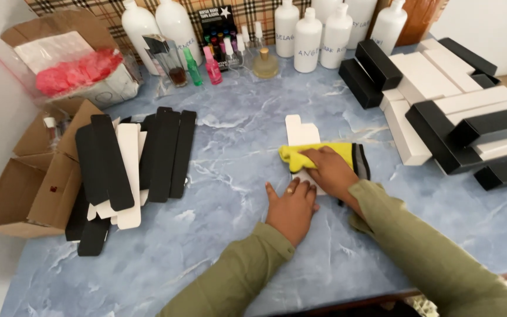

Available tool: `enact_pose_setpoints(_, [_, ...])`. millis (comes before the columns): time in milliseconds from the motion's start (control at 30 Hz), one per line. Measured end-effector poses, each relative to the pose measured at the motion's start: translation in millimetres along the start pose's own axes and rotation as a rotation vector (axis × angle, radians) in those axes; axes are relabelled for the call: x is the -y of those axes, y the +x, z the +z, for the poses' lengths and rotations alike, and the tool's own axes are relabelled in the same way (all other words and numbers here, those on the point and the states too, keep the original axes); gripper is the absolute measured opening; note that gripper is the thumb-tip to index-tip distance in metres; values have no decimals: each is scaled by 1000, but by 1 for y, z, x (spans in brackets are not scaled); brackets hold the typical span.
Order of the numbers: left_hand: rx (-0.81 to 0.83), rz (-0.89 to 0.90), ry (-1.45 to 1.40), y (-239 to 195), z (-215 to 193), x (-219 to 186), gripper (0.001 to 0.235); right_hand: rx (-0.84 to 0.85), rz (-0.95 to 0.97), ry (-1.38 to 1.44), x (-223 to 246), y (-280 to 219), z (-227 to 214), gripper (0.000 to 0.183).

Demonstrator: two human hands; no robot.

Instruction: Folding, cleaning, and inspecting cardboard perfume boxes on a counter.

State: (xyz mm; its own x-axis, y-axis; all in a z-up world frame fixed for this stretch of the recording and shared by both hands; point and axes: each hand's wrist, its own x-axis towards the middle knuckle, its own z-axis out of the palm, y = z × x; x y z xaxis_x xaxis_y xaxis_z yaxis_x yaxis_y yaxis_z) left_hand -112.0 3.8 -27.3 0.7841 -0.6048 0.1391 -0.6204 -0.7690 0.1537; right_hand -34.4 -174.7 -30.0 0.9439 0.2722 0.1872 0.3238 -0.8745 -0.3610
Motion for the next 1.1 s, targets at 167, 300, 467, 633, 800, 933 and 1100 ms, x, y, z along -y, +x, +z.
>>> enact_pose_setpoints(167, [22,6,-1,-2,-5,-2,41,113,99,107,20,-49,-16,41])
enact_pose_setpoints(300, [53,4,-30,-4,-10,-4,44,125,111,120,35,-56,-28,39])
enact_pose_setpoints(467, [44,34,-14,-4,-10,-4,44,99,58,38,32,-30,-27,38])
enact_pose_setpoints(633, [40,28,-27,-5,-11,-4,54,34,60,-23,-5,25,7,38])
enact_pose_setpoints(800, [-21,56,-36,-6,-9,-5,53,-32,104,-60,-23,77,20,36])
enact_pose_setpoints(933, [0,49,-22,-5,-7,-5,54,-93,160,-86,-33,104,31,35])
enact_pose_setpoints(1100, [12,32,-44,-7,-10,-5,55,-136,181,-112,-34,108,40,33])
